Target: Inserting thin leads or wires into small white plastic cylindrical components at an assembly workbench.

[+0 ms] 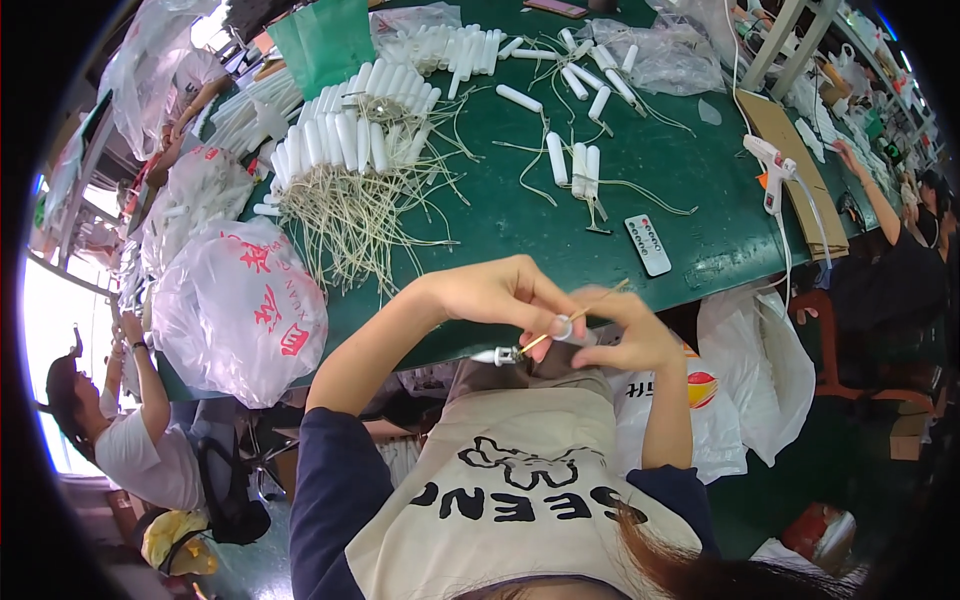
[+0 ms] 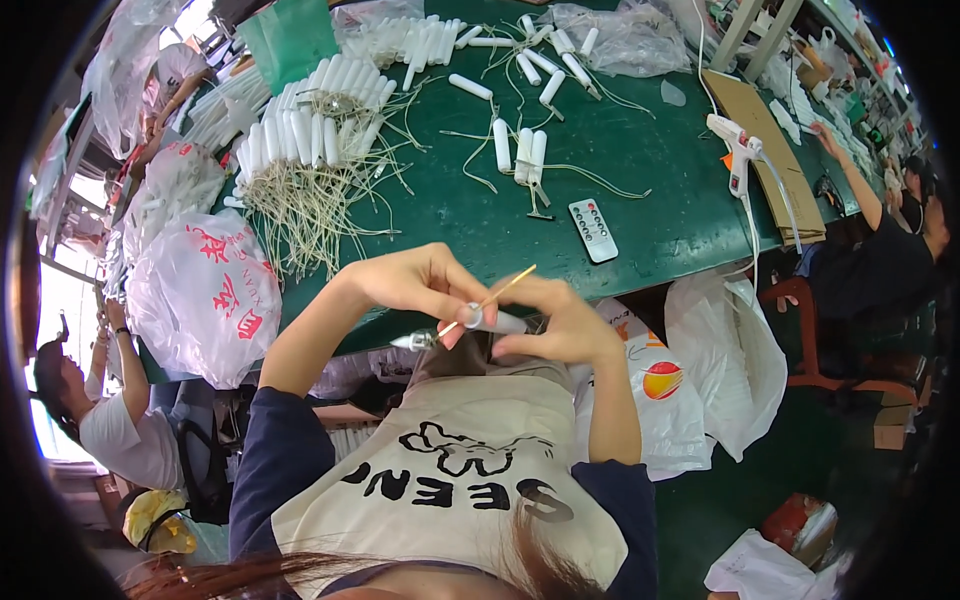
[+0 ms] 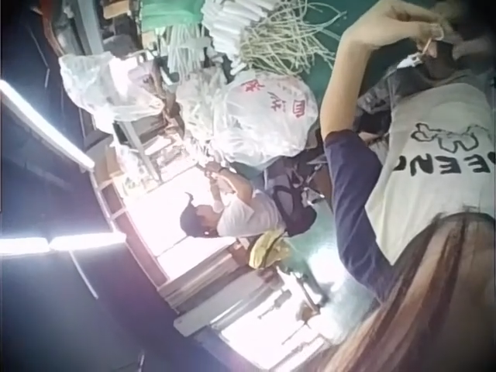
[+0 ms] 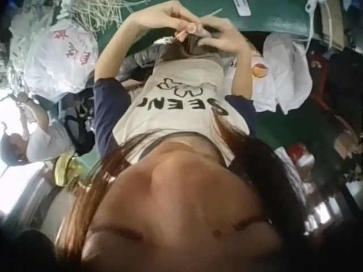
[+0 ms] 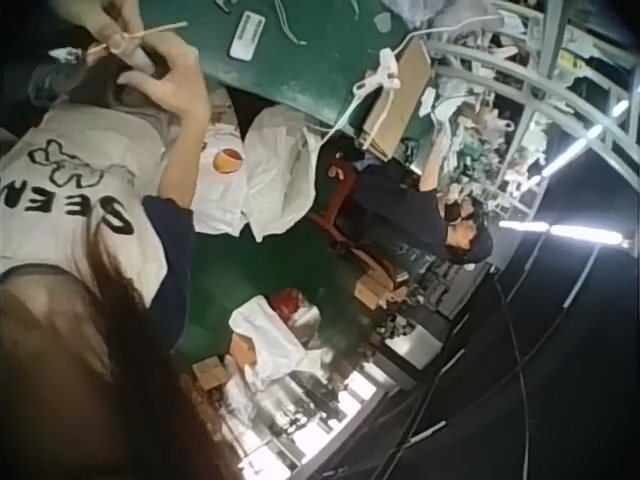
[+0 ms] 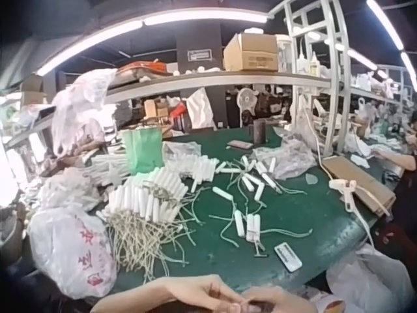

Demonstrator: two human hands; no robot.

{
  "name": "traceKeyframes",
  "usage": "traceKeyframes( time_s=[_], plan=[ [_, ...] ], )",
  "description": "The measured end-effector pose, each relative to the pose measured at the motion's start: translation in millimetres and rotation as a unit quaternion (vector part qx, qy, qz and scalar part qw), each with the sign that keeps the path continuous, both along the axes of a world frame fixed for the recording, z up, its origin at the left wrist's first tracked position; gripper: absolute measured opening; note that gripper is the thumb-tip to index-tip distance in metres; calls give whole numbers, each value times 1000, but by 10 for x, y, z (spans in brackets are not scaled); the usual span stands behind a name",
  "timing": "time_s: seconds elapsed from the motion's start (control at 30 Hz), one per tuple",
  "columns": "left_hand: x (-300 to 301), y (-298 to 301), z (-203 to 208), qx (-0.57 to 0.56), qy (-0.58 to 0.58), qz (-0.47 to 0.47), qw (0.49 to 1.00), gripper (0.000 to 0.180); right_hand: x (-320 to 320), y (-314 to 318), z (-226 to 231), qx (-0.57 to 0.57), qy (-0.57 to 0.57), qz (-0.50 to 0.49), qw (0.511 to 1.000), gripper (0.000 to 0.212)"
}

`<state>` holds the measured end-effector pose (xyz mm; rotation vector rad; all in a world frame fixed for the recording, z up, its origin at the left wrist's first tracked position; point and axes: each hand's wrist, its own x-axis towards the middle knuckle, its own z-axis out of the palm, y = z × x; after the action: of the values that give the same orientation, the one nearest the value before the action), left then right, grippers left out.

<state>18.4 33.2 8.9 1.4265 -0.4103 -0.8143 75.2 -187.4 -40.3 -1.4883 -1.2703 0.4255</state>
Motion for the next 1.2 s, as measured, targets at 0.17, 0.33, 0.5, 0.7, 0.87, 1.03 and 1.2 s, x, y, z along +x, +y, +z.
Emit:
traceKeyframes(
  time_s=[0.17,0.33,0.5,0.7,0.87,1.03,1.2],
  plan=[
    [102,-7,60,26,-10,127,991,30,-76,-176,-158,-58,132,-152,978,22],
    [326,21,-323,211,-98,256,938,19,-58,-322,-40,-30,124,-289,949,21],
    [347,-78,-521,366,-340,299,813,16,-59,-315,-11,-46,12,-325,945,23],
    [276,-129,-248,432,-391,253,772,26,-61,-228,151,-48,7,-347,937,20],
    [315,-259,-63,83,15,324,942,57,-31,-99,310,-44,-261,-314,912,25],
    [309,-314,-38,152,26,204,967,55,-202,62,429,-122,-320,-325,882,23],
    [303,-229,-99,192,-20,185,964,55,-223,-63,494,-122,-303,-354,876,25]
  ],
)
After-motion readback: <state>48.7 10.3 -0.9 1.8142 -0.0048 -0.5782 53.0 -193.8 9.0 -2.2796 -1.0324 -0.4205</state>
